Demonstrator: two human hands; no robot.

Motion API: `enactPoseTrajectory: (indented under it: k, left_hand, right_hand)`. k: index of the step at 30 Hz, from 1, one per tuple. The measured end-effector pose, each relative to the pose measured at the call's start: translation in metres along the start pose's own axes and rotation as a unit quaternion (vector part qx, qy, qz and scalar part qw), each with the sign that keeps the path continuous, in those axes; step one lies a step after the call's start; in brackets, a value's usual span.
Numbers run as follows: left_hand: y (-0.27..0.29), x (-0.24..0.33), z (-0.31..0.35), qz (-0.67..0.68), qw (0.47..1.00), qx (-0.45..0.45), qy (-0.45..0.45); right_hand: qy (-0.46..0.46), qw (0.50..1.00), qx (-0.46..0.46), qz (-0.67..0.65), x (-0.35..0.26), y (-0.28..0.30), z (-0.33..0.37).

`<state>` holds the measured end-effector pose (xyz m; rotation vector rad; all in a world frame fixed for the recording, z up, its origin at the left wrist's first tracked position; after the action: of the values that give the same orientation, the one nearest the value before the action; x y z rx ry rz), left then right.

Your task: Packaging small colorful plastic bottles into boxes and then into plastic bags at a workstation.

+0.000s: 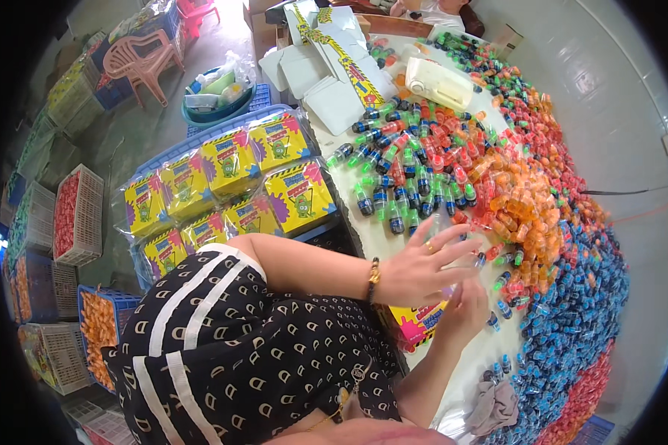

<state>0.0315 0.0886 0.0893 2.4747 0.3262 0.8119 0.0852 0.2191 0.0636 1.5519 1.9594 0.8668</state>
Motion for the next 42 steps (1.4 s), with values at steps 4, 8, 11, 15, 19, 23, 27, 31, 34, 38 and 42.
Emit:
enactPoseTrajectory:
  k: [4, 8, 11, 15, 19, 23, 27, 31, 34, 38, 42]
  left_hand:
    - [-0.031, -0.051, 0.003, -0.068, 0.994, -0.069, 0.044]
    - [-0.029, -0.085, 0.014, -0.077, 0.970, -0.187, 0.131]
    - [-0.029, -0.099, 0.019, -0.001, 0.980, -0.149, 0.135]
    - [-0.026, -0.107, 0.005, 0.085, 0.977, -0.118, 0.157]
    - [-0.019, -0.096, -0.007, 0.116, 0.985, -0.039, 0.122]
    - [-0.033, -0.083, 0.001, 0.099, 0.990, -0.048, 0.085]
    - [-0.061, -0.056, 0.008, 0.090, 0.982, -0.158, 0.055]
    - [-0.066, -0.029, 0.006, 0.086, 0.969, -0.228, 0.051]
    - [-0.061, -0.023, 0.006, 0.080, 0.965, -0.243, 0.048]
    - [-0.039, -0.020, 0.010, 0.111, 0.970, -0.218, -0.003]
    - [-0.027, -0.025, 0.010, 0.133, 0.969, -0.204, -0.039]
  right_hand:
    - [-0.015, 0.999, -0.032, -0.038, -0.024, 0.002, -0.020]
    - [-0.053, 0.998, -0.034, -0.003, -0.005, 0.000, -0.009]
    - [-0.060, 0.996, -0.039, 0.048, 0.026, -0.002, 0.007]
    - [-0.117, 0.989, -0.035, 0.082, 0.072, 0.009, 0.020]
    - [-0.326, 0.939, 0.075, -0.083, 0.113, 0.037, 0.048]
    - [-0.222, 0.961, 0.164, 0.028, 0.092, 0.064, 0.056]
    - [0.004, 0.999, 0.040, 0.033, 0.006, 0.050, 0.004]
    - [-0.017, 0.993, -0.117, -0.003, -0.013, 0.005, -0.011]
    - [-0.048, 0.994, -0.101, 0.000, 0.016, -0.001, 0.002]
    - [-0.081, 0.994, -0.074, 0.002, 0.046, 0.002, 0.006]
    - [-0.128, 0.990, -0.046, 0.025, 0.091, 0.008, 0.027]
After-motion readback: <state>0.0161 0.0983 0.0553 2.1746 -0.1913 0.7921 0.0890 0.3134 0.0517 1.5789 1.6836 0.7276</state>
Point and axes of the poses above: each hand's wrist, its own z-axis away from the middle knuckle, its own y-axis out of the back of the hand, x = y × z, the point moved 7 cm from there along -z, towards the middle knuckle, and after that the axes turned 10 degrees about y, right-handed, at the moved point
